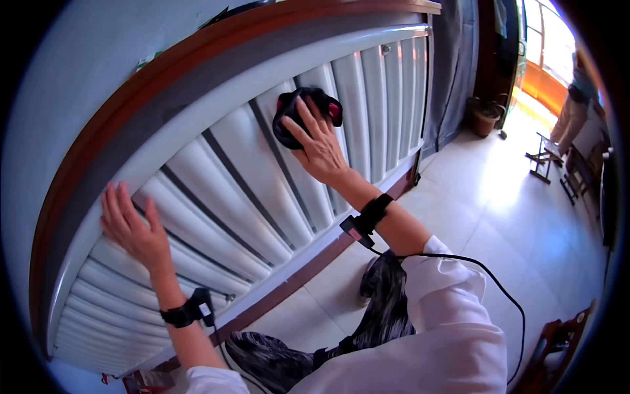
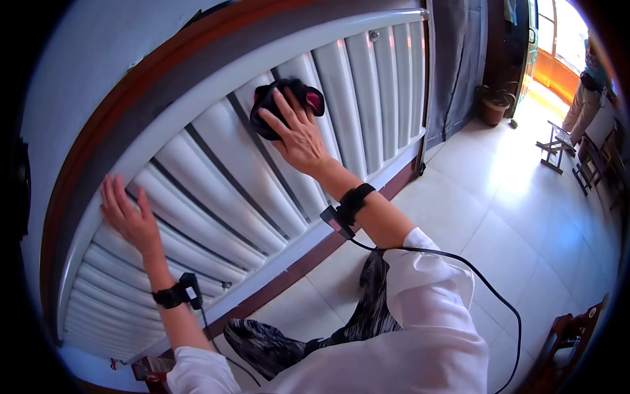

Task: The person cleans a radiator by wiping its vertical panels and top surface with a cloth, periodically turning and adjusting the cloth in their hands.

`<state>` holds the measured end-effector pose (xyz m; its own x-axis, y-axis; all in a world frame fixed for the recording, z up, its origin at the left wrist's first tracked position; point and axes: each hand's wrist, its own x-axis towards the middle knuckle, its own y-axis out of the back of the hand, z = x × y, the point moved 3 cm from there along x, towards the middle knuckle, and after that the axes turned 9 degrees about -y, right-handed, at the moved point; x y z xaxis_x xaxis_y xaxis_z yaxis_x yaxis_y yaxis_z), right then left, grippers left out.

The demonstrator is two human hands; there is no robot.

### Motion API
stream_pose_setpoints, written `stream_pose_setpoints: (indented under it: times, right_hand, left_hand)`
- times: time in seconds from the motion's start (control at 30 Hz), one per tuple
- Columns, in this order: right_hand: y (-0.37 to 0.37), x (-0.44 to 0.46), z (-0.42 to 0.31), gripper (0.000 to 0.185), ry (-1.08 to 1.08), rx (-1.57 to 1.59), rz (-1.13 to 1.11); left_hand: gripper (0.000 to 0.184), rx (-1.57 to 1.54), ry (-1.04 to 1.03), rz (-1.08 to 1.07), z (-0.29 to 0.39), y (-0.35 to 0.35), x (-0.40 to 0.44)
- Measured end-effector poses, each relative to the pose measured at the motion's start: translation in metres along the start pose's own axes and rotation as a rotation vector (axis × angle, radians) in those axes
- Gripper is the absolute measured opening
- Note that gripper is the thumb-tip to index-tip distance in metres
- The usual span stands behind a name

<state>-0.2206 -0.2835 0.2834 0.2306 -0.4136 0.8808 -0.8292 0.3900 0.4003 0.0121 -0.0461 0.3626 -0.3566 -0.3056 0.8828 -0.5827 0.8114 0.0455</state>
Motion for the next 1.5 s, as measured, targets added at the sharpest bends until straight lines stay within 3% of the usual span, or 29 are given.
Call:
stream_pose_setpoints:
  times: [0.1,0.2,0.23,0.3,0.33,0.37,0.43,0.53,0.6,0.73,0.87,0.93,1.0,1.07,1.13,1.2,1.27,1.37,1.47,1.5]
  right_hand:
    - [0.014,0.025,0.031,0.066,-0.076,-0.036,0.086]
    - [0.022,0.041,0.064,0.068,0.068,0.060,0.215]
    - [0.023,0.041,0.072,0.070,0.046,0.122,0.202]
    - [0.019,0.040,0.088,0.070,-0.041,0.220,0.218]
    - [0.022,0.044,0.099,0.067,0.050,0.056,0.344]
    - [0.018,0.046,0.118,0.060,-0.018,-0.094,0.431]
    - [0.014,0.050,0.152,0.049,-0.121,0.049,0.550]
    - [0.008,0.045,0.144,0.053,-0.278,-0.013,0.503]
    - [0.001,0.025,0.123,0.055,-0.351,0.106,0.513]
    - [-0.036,-0.059,0.120,0.064,-0.444,0.041,0.458]
    - [-0.098,-0.187,0.146,0.062,-0.800,0.156,0.323]
    - [-0.128,-0.248,0.159,0.062,-1.239,0.134,0.092]
    - [-0.126,-0.249,0.145,0.060,-1.211,0.107,0.098]
    - [-0.119,-0.226,0.127,0.058,-1.334,0.351,0.021]
    - [-0.104,-0.181,0.093,0.058,-1.178,0.344,0.257]
    - [-0.076,-0.119,0.060,0.061,-1.023,0.401,0.330]
    - [-0.056,-0.058,0.048,0.060,-0.650,0.303,0.440]
    - [-0.021,0.022,0.038,0.050,-0.362,0.168,0.573]
    - [0.002,0.049,0.043,0.051,-0.410,0.203,0.503]
    - [0.002,0.042,0.045,0.054,-0.275,0.120,0.558]
  left_hand:
    - [0.045,0.042,-0.125,-0.026,-0.025,-0.004,0.005]
    - [0.051,0.074,-0.116,-0.158,-0.068,-0.012,0.007]
    - [0.057,0.089,-0.135,-0.288,-0.078,-0.016,0.009]
    - [0.058,0.061,-0.215,-0.262,-0.086,-0.023,0.009]
    - [0.059,0.032,-0.295,-0.229,-0.087,-0.025,0.008]
    - [0.060,0.023,-0.311,-0.213,-0.088,-0.026,0.008]
    - [0.059,0.034,-0.276,-0.268,-0.091,-0.029,0.004]
    - [0.055,0.081,-0.221,-0.316,-0.100,-0.033,-0.001]
    - [0.053,0.054,-0.282,-0.242,-0.100,-0.032,0.000]
    - [0.051,0.025,-0.295,-0.217,-0.100,-0.033,0.003]
    - [0.051,0.016,-0.277,-0.219,-0.100,-0.035,0.001]
    - [0.052,0.011,-0.234,-0.258,-0.095,-0.034,0.004]
    - [0.052,0.011,-0.239,-0.245,-0.090,-0.033,0.006]
    - [0.052,0.009,-0.244,-0.241,-0.087,-0.031,0.006]
    - [0.053,-0.010,-0.222,-0.253,-0.086,-0.032,0.009]
    - [0.053,-0.040,-0.223,-0.251,-0.085,-0.030,0.011]
    - [0.053,-0.037,-0.226,-0.256,-0.083,-0.030,0.012]
    - [0.052,-0.021,-0.270,-0.215,-0.086,-0.032,0.010]
    - [0.052,-0.005,-0.201,-0.293,-0.089,-0.033,0.008]
    - [0.052,0.004,-0.195,-0.294,-0.089,-0.032,0.008]
